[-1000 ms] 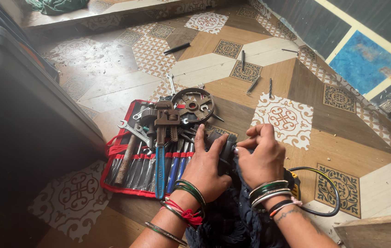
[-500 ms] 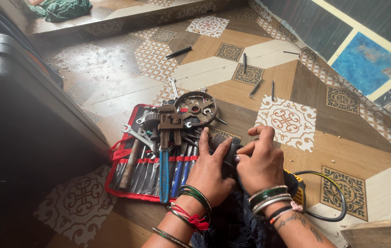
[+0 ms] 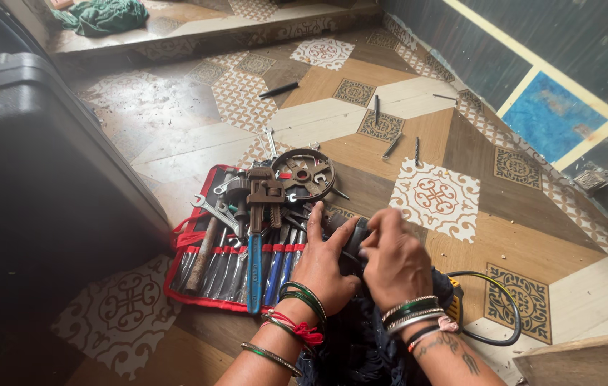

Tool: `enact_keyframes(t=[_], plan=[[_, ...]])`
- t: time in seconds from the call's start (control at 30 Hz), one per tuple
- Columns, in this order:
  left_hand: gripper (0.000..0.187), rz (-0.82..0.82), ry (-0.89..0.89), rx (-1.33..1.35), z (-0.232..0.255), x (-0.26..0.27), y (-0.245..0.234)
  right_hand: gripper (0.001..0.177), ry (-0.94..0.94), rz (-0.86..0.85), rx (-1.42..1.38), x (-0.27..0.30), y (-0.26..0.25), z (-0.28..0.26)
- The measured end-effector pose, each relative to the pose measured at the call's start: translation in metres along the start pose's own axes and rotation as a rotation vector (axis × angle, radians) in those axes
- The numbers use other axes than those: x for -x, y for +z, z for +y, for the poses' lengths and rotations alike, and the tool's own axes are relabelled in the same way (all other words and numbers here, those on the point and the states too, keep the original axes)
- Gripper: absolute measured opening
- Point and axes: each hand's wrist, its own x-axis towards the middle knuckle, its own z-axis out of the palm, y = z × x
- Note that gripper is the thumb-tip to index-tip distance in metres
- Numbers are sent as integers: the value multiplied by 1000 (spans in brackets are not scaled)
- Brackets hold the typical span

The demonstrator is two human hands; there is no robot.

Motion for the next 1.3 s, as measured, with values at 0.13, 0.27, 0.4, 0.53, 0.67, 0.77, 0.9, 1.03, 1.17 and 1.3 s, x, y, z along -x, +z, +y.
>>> enact_keyframes(t=[0.13,0.27,0.4,0.53,0.67,0.77,0.9,1.03,1.17,1.3], plan=[[97,-23,18,45,-3,1,-6,42,-134,-128,45,1,-8,8],[103,-72,20,79,-6,2,-11,34,305,-194,-336,-8,-1,52],[102,-49,43,77,-7,-1,-9,30,616,-256,-1072,-18,-16,112],[100,-63,0,101,-5,-1,-9,28,746,-335,-1287,-22,-21,113],[99,-63,-12,88,-4,-2,-8,24,581,34,-786,-26,-7,65],[98,-63,-18,86,-3,-2,-7,21,423,120,-105,-21,-7,30],[94,-13,12,107,-4,-2,-2,12,190,89,170,-10,-2,10],[93,-17,-7,95,-2,-2,-1,10,290,92,126,-14,1,12],[92,6,21,83,-6,-2,0,9,90,157,103,-10,8,13],[89,65,72,93,-10,-2,6,8,-184,128,57,0,-3,15]])
